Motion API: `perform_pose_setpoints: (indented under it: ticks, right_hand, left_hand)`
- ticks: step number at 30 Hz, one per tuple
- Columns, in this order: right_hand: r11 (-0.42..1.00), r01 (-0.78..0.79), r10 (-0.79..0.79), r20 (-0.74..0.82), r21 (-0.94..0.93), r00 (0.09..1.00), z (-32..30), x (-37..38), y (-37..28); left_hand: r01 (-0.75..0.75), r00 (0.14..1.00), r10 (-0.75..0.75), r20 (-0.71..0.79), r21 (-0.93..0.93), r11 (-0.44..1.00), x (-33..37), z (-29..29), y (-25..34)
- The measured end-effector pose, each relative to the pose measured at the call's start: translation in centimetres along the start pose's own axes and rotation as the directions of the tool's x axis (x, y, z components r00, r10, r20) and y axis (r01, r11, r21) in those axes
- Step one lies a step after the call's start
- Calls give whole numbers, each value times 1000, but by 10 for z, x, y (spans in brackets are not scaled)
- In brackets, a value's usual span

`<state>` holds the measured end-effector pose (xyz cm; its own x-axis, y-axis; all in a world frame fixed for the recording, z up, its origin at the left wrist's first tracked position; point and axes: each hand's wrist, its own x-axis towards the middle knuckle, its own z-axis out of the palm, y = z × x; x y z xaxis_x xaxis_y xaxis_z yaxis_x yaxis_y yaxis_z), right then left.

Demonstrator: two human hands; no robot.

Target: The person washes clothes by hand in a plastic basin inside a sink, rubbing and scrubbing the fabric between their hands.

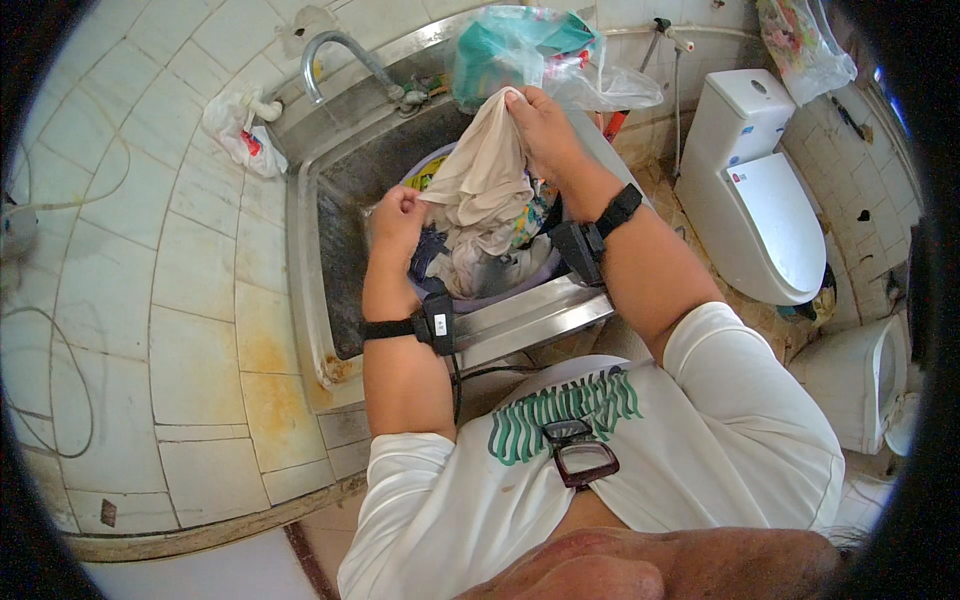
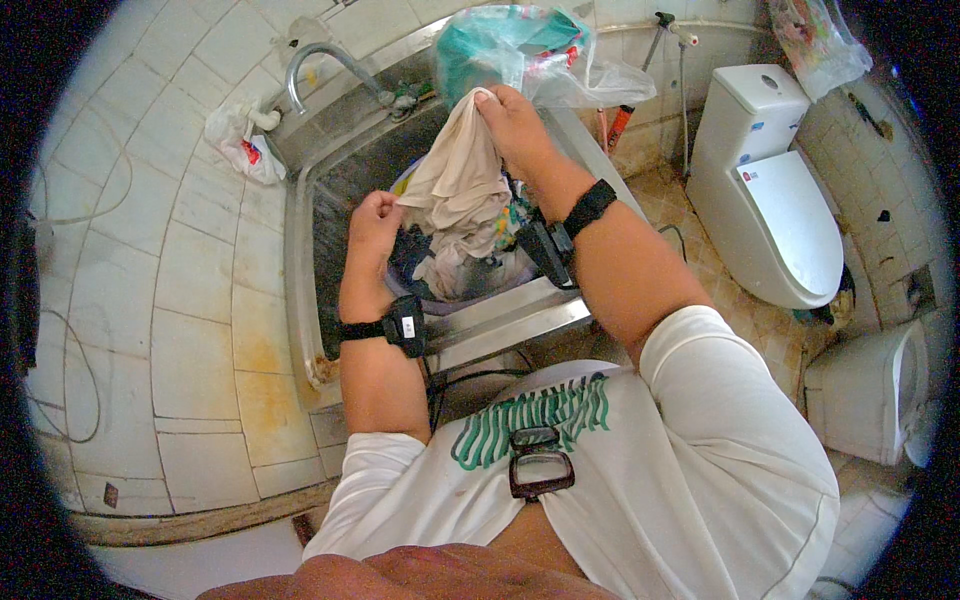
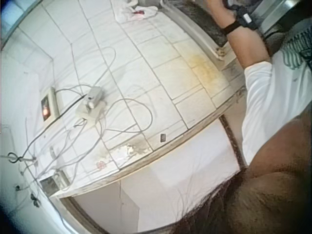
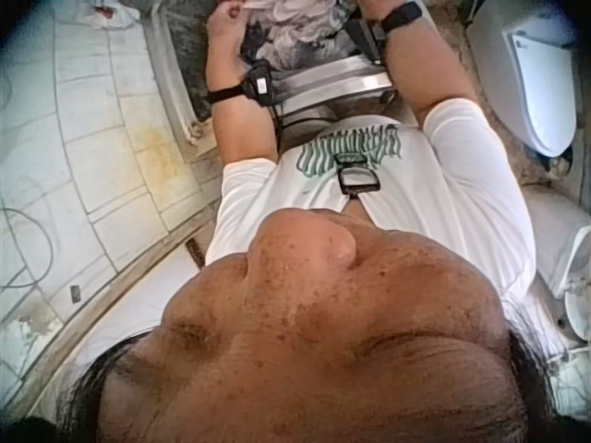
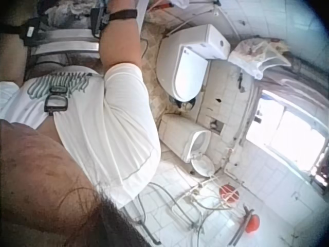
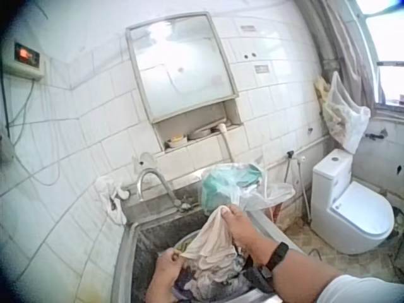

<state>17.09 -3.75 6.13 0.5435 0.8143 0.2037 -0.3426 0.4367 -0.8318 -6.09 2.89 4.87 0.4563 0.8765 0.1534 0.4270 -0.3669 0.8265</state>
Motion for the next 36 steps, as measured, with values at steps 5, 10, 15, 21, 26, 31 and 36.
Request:
perform_pose_setpoints:
  ticks: [5, 10, 15, 21, 26, 31, 36]
  right_hand:
    - [990, 37, -30, 56, -138, 998, -7, 3, 2]
    - [931, -12, 55, 107, -366, 993, 2, -6, -8]
    - [791, 63, 83, 209, -608, 974, -6, -3, -6]
    - [628, 130, -22, 149, -768, 989, -10, 0, -3]
    - [714, 310, -287, 142, -628, 947, -9, 0, 0]
    - [900, 178, -105, 197, -398, 975, 3, -8, -10]
    - [922, 135, 17, 386, -364, 922, 11, -16, -11]
  left_hand:
    - [31, 936, -141, -324, -322, 946, 0, -6, 13]
    - [46, 922, -254, -294, -567, 823, -4, -12, 31]
    - [-75, 900, -232, -368, -656, 751, 2, -11, 50]
    - [-75, 897, -230, -378, -643, 762, 15, -36, 60]
    - [-79, 909, -161, -385, -538, 839, 39, -45, 82]
    - [57, 995, -55, -81, 33, 998, 52, -58, 64]
    - [-117, 948, 208, 240, -347, 931, 33, -17, 56]
